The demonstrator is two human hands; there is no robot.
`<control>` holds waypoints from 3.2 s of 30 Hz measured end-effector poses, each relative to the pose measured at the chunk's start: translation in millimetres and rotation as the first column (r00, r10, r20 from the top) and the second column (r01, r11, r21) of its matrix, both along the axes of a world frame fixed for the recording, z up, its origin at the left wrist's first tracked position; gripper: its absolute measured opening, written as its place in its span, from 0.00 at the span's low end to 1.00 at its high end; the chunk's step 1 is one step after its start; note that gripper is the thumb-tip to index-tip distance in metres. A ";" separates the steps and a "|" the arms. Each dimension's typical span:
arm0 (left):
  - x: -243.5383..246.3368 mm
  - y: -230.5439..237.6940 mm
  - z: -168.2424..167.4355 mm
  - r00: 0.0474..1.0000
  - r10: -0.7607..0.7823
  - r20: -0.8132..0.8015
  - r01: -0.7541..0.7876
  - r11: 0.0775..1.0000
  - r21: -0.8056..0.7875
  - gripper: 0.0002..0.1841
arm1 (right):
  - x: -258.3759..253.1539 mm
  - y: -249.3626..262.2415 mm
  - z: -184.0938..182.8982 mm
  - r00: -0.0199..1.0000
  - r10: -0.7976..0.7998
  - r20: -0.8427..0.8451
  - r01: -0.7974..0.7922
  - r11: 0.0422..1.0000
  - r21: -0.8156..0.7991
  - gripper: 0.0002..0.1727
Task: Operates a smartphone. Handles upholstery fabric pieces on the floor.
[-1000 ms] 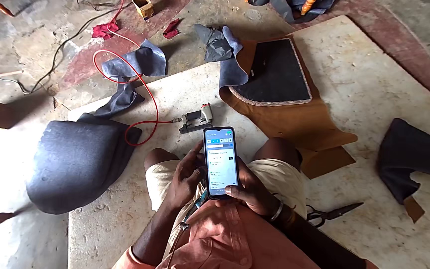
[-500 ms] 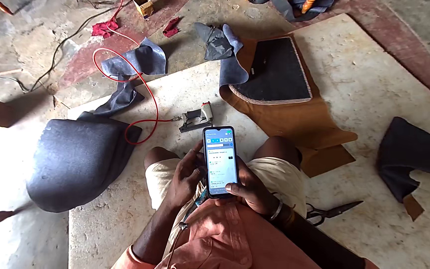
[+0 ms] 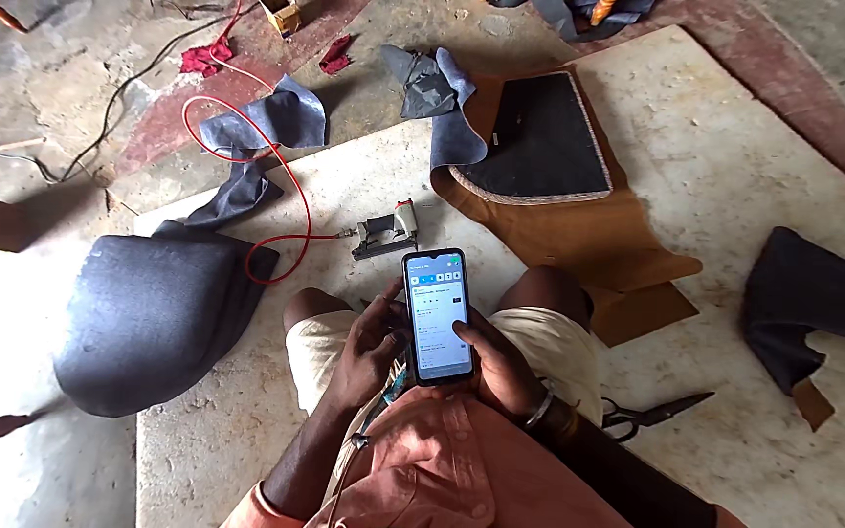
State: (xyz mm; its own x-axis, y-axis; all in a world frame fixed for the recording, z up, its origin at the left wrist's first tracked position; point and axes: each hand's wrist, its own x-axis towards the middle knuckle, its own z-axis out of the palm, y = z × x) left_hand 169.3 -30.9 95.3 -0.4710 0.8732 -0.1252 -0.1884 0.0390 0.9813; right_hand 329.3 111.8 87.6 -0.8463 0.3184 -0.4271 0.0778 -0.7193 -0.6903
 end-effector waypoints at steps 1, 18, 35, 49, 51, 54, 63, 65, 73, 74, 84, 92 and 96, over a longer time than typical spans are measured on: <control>0.2 -0.1 0.1 1.000 0.000 -0.001 0.000 1.000 -0.001 0.33 | 0.3 -0.2 -0.7 1.000 -0.001 -0.008 0.001 1.000 0.001 0.24; 1.3 -4.6 0.2 1.000 0.020 -0.003 -0.020 1.000 0.011 0.34 | 4.5 2.7 3.1 0.986 0.097 -0.133 -0.104 0.994 -0.041 0.34; -0.3 -11.8 0.2 0.999 0.031 0.011 -0.032 0.998 0.049 0.35 | 6.5 1.9 1.7 0.902 0.304 -0.308 -0.292 0.953 0.084 0.52; 8.8 -7.7 -4.3 0.986 0.165 -0.005 -0.164 0.972 -0.168 0.45 | -3.0 -8.6 -1.2 0.905 0.249 -0.346 -0.302 0.947 -0.108 0.46; 9.7 -6.7 -7.7 0.983 0.181 -0.037 -0.184 0.951 -0.250 0.53 | -6.5 -11.2 0.4 0.895 0.341 -0.288 -0.341 0.939 0.054 0.50; 7.5 -8.2 -12.7 0.974 0.212 -0.075 -0.225 0.933 -0.281 0.58 | -12.2 -15.3 1.7 0.850 0.482 -0.210 -0.413 0.859 0.303 0.52; -12.7 -43.0 -22.4 0.950 0.308 -0.047 -0.312 0.938 -0.149 0.48 | -32.5 -42.7 -0.6 0.827 0.536 -0.168 -0.425 0.793 0.436 0.54; -29.7 -62.4 -23.9 0.929 0.363 -0.076 -0.370 0.919 -0.135 0.48 | -40.9 -49.7 -7.4 0.816 0.554 -0.167 -0.467 0.801 0.375 0.54; -184.6 -181.3 -37.9 0.722 0.272 -0.636 -0.688 0.376 -0.620 0.47 | -57.3 -47.9 -16.4 0.710 0.699 0.081 -0.623 0.570 0.537 0.48; -203.5 -194.7 -38.8 0.689 0.247 -0.681 -0.724 0.274 -0.633 0.48 | -57.8 -45.3 -14.9 0.696 0.705 0.135 -0.629 0.509 0.587 0.48; -285.4 -235.0 -104.9 0.282 0.068 -0.957 -0.917 0.311 -0.248 0.44 | -13.0 19.7 -27.4 0.854 0.326 0.405 -0.497 0.285 0.819 0.49; -178.0 -46.9 -139.6 0.598 -0.157 -0.786 -0.440 0.755 -0.486 0.25 | 69.0 163.2 -74.7 0.717 -0.280 0.638 -0.557 0.321 0.766 0.38; -132.9 35.3 -145.4 0.635 -0.306 -0.709 -0.218 0.809 -0.545 0.22 | 125.7 205.1 -125.7 0.548 -0.356 0.757 -0.600 0.463 0.652 0.39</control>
